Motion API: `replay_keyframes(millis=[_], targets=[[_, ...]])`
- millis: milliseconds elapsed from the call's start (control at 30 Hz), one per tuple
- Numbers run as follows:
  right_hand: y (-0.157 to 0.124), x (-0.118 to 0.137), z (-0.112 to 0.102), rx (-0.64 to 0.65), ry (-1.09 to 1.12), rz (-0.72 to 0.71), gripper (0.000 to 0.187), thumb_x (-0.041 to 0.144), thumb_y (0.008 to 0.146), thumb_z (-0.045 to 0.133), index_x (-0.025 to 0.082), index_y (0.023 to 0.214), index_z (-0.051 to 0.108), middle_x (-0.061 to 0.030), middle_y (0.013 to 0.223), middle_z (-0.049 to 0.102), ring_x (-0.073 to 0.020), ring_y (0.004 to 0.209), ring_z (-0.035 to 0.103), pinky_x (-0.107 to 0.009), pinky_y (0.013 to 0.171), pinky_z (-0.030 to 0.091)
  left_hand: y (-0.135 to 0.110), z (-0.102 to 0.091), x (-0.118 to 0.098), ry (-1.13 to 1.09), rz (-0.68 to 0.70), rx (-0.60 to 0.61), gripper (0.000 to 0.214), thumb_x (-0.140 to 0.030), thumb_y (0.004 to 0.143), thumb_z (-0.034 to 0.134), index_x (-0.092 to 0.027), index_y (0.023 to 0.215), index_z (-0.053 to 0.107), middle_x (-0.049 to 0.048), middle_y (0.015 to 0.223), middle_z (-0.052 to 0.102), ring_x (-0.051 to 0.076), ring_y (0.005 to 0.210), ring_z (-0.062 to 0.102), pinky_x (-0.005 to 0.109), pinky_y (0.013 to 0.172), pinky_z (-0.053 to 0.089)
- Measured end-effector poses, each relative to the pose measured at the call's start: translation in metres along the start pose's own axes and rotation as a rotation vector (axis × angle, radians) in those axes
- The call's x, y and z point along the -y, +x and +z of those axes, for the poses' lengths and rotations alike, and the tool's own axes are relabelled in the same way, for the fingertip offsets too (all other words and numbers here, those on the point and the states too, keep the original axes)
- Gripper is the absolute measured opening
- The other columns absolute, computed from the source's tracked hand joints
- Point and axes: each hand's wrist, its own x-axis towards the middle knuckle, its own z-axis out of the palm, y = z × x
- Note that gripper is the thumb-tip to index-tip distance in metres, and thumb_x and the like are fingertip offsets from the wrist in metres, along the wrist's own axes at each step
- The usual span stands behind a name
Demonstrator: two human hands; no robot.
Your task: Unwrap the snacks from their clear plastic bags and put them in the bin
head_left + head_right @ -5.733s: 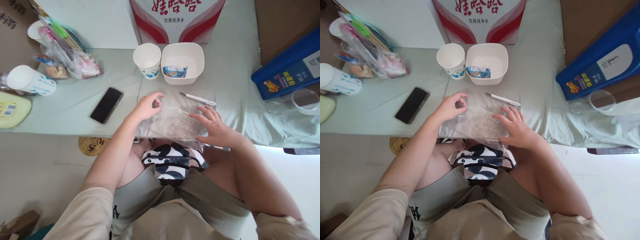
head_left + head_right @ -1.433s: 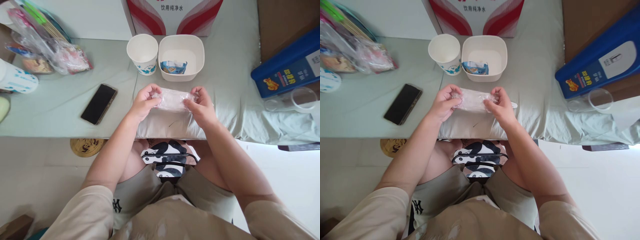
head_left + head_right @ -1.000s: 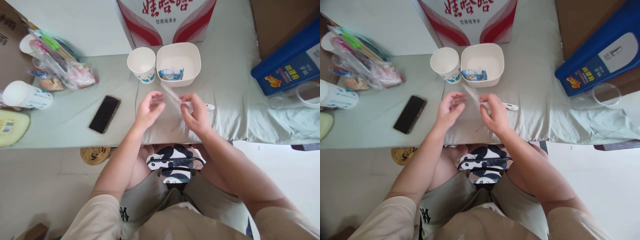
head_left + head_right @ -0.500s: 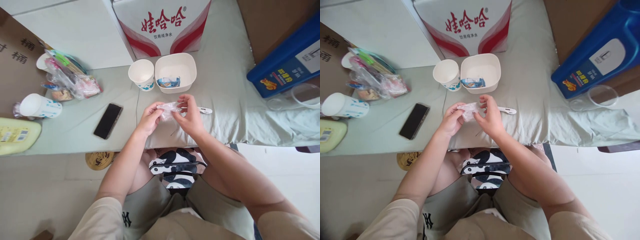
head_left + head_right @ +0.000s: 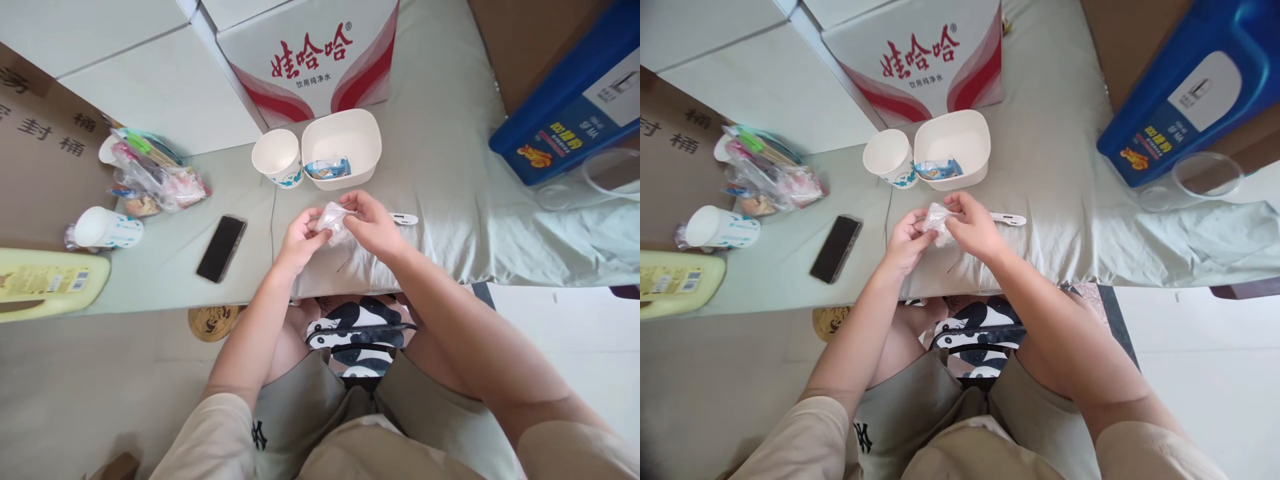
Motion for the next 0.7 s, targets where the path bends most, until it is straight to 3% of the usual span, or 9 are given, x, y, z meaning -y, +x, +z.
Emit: replay_keyframes(millis=[67, 167, 300, 433, 567, 700], targets=[[0.003, 0.001, -0.003, 0.158, 0.067, 0.050, 0.042, 0.023, 0.066, 0.056, 0.019, 0.107, 0.060, -0.0026, 0.089, 0.069, -0.0180, 0.075, 0.062, -0.032, 0.072, 0.048, -0.002, -0.004, -0.004, -0.084, -0.014, -0.057, 0.055, -0.036, 0.057, 0.097, -0.022, 0.101, 0.066, -0.0043, 0.071, 0.069, 0.009, 0.059, 0.060, 0.020, 0.060, 0.049], [0.003, 0.004, -0.005, 0.278, 0.076, 0.020, 0.032, 0.023, 0.066, 0.058, 0.019, 0.097, 0.063, -0.0027, 0.089, 0.070, -0.0162, 0.074, 0.060, -0.030, 0.069, 0.046, -0.009, -0.005, -0.005, -0.158, -0.007, -0.120, 0.053, -0.043, 0.056, 0.095, -0.022, 0.095, 0.066, -0.0034, 0.074, 0.068, 0.010, 0.063, 0.061, 0.021, 0.060, 0.049], [-0.001, 0.010, -0.003, 0.258, -0.051, -0.025, 0.013, 0.029, 0.073, 0.063, 0.020, 0.082, 0.060, 0.0009, 0.078, 0.064, -0.0147, 0.070, 0.055, -0.029, 0.066, 0.042, -0.016, 0.004, 0.004, 0.000, 0.016, -0.077, 0.060, -0.047, 0.055, 0.098, -0.022, 0.098, 0.065, -0.0003, 0.085, 0.071, 0.014, 0.077, 0.068, 0.025, 0.070, 0.053], [0.002, 0.011, 0.000, 0.142, -0.056, -0.037, 0.010, 0.030, 0.078, 0.060, 0.021, 0.080, 0.056, 0.0016, 0.075, 0.061, -0.0146, 0.069, 0.053, -0.029, 0.066, 0.040, -0.013, 0.005, 0.003, 0.070, 0.025, -0.084, 0.062, -0.043, 0.052, 0.099, -0.022, 0.099, 0.063, 0.0007, 0.086, 0.072, 0.015, 0.077, 0.068, 0.027, 0.072, 0.055], [0.003, 0.011, 0.003, 0.082, 0.018, -0.008, 0.012, 0.033, 0.083, 0.058, 0.022, 0.086, 0.056, 0.0002, 0.084, 0.063, -0.0144, 0.069, 0.056, -0.031, 0.071, 0.045, 0.006, -0.024, -0.029, 0.117, 0.237, -0.301, 0.047, -0.040, 0.062, 0.094, -0.022, 0.086, 0.057, -0.0037, 0.078, 0.065, 0.010, 0.069, 0.061, 0.024, 0.068, 0.050], [-0.001, 0.015, 0.004, 0.151, -0.081, 0.022, 0.005, 0.026, 0.083, 0.055, 0.021, 0.082, 0.057, 0.0004, 0.077, 0.062, -0.0155, 0.068, 0.056, -0.033, 0.074, 0.044, 0.038, -0.058, -0.087, 0.430, 0.496, -0.536, 0.038, -0.009, 0.081, 0.075, -0.020, 0.069, 0.040, -0.0064, 0.064, 0.040, 0.008, 0.061, 0.040, 0.024, 0.062, 0.039]])
